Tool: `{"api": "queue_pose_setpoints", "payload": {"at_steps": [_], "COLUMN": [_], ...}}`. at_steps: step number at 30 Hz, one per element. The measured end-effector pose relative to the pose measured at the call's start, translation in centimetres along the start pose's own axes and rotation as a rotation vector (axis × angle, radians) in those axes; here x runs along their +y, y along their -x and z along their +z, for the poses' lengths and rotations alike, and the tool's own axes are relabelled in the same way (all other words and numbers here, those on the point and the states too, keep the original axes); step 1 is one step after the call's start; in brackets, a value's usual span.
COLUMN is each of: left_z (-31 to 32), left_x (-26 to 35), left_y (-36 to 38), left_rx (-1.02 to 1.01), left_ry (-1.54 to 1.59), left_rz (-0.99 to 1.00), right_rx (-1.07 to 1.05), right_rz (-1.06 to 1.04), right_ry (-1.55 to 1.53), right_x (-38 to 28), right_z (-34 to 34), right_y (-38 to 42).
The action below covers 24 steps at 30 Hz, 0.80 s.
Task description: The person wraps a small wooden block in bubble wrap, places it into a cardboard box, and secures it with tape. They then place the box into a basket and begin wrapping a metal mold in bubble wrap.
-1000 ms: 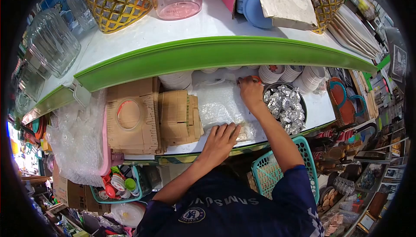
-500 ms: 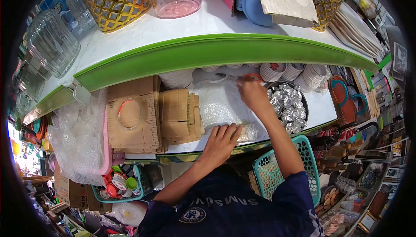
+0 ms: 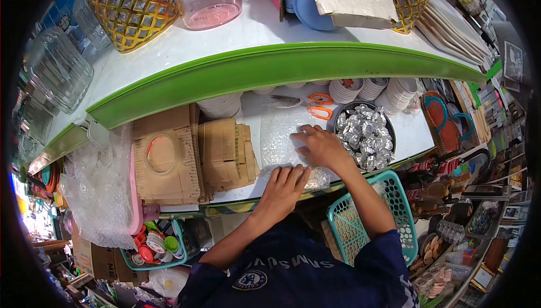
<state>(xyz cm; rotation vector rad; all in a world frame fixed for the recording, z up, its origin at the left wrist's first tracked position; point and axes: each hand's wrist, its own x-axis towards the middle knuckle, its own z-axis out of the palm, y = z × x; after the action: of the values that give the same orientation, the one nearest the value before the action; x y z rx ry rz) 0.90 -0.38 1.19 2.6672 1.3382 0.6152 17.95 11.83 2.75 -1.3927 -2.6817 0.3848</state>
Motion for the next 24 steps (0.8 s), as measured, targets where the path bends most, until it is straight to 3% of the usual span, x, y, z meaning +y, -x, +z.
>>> {"api": "queue_pose_setpoints", "payload": {"at_steps": [4,6,10,12,16,20,24], "left_z": [0.2,0.4,0.3,0.3,0.3,0.5,0.5], "left_x": [0.1,0.1,0.3,0.4,0.5,0.4,0.3], "left_y": [0.0,0.1,0.1,0.1,0.1,0.1,0.1], "left_rx": [0.032,0.039,0.035,0.029,0.018,0.033,0.033], "left_ry": [0.004,-0.004,0.006,-0.005,-0.007,-0.003,0.005], "left_rz": [-0.002,-0.001,-0.016,-0.020,-0.029,-0.024,-0.026], "right_rx": [-0.029,-0.038,-0.061,0.059,0.058,0.151,0.129], "right_rz": [-0.057,-0.131,-0.094,-0.172,-0.022,-0.029,0.034], "right_ry": [-0.048,-0.241,-0.254,-0.093,-0.172,-0.180,-0.167], "right_x": [0.2,0.8,1.7,2.8,3.2,4.6,1.7], "right_z": [0.2,0.5,1.3,2.2,1.9,4.2,1.6], "right_y": [-1.4,-2.5,-4.7,-6.1,-8.0,-9.7,-8.7]}}
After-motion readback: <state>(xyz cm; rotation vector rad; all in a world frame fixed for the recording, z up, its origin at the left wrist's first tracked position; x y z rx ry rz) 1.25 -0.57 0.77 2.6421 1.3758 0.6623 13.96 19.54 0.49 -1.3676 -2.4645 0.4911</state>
